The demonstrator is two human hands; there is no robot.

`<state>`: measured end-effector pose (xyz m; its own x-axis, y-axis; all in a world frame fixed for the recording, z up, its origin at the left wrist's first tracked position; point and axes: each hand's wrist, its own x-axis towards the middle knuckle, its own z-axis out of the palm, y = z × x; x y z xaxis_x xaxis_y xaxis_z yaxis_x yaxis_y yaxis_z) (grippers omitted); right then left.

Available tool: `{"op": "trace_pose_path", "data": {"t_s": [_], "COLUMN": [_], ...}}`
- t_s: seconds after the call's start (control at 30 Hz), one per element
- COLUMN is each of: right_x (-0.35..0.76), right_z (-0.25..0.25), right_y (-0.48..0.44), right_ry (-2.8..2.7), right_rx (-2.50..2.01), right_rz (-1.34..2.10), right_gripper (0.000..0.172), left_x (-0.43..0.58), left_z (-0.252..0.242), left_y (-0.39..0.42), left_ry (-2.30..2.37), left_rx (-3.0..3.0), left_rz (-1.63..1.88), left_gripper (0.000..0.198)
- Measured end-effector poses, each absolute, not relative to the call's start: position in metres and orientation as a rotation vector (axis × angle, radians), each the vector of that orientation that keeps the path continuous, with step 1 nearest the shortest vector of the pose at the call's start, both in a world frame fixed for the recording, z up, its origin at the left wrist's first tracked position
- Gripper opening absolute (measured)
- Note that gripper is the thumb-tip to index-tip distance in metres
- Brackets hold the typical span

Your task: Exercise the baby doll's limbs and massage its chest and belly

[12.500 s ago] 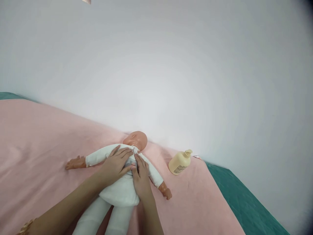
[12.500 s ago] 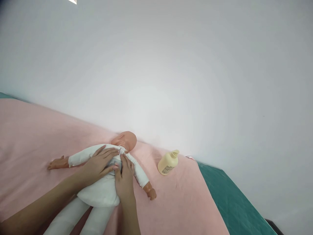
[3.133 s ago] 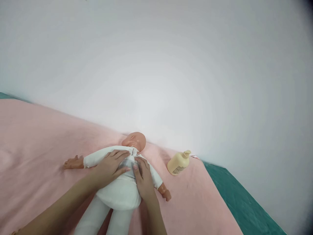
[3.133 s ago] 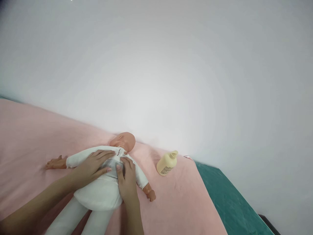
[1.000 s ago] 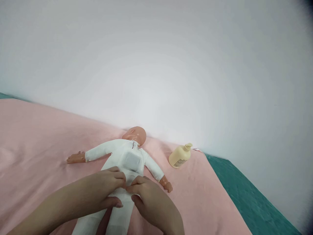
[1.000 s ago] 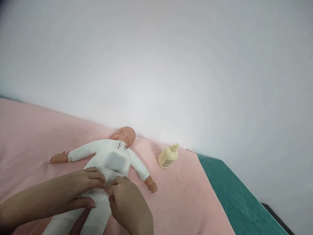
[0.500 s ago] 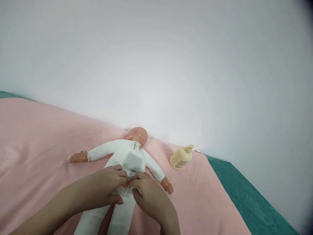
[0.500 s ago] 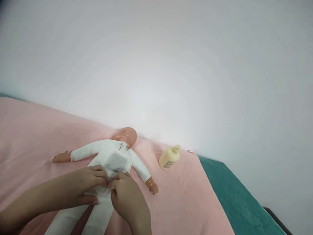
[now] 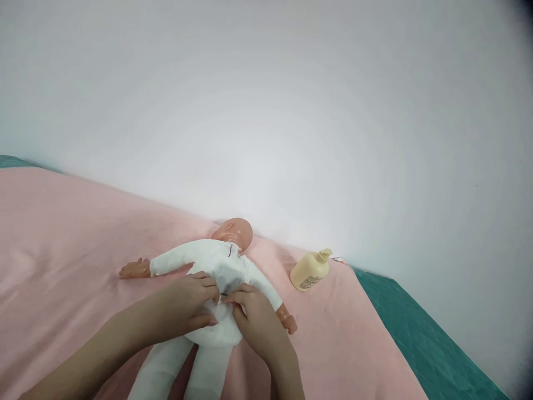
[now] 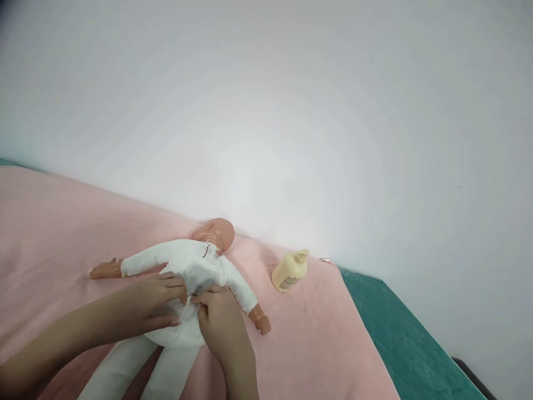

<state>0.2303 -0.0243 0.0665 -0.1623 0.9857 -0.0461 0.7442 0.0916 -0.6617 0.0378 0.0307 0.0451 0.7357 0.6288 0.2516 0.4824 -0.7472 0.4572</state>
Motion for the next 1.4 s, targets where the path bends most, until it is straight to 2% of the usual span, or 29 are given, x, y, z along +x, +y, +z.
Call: {"op": "trace_pose_path", "data": {"t_s": [0.23, 0.43, 0.53, 0.67, 0.93, 1.03, 1.2, 1.4], "right_x": [0.232, 0.236, 0.239, 0.241, 0.239, 0.238, 0.236, 0.234], "right_z": [0.044, 0.014, 0.003, -0.003, -0.005, -0.004, -0.003, -0.001], "right_y": [-0.010, 0.005, 0.009, 0.012, 0.014, 0.014, 0.014, 0.015], "right_ry": [-1.903, -1.609, -1.525, -1.570, -1.700, -1.658, -1.551, -1.638], "right_rx": [-1.570, -1.421, -1.406, -1.438, -1.506, -1.488, -1.431, -1.453], "right_rz": [0.729, 0.427, 0.385, 0.430, 0.441, 0.436, 0.417, 0.494], "right_gripper": [0.046, 0.035, 0.043, 0.058, 0.066, 0.058, 0.034, 0.041], "left_x": [0.042, 0.043, 0.043, 0.047, 0.054, 0.054, 0.053, 0.055], "left_z": [0.053, 0.036, 0.024, 0.011, -0.009, -0.011, -0.010, -0.015], "left_y": [0.040, 0.064, 0.075, 0.077, 0.078, 0.079, 0.081, 0.082], "left_ry": [0.817, 0.776, 0.832, 0.884, 0.969, 0.953, 0.963, 1.074], "left_rx": [2.545, 2.571, 2.573, 2.594, 2.642, 2.654, 2.654, 2.693], "left_rz": [0.485, 0.790, 0.916, 0.879, 0.923, 0.968, 1.024, 0.936], "left_gripper": [0.008, 0.022, 0.026, 0.035, 0.029, 0.031, 0.043, 0.049]}}
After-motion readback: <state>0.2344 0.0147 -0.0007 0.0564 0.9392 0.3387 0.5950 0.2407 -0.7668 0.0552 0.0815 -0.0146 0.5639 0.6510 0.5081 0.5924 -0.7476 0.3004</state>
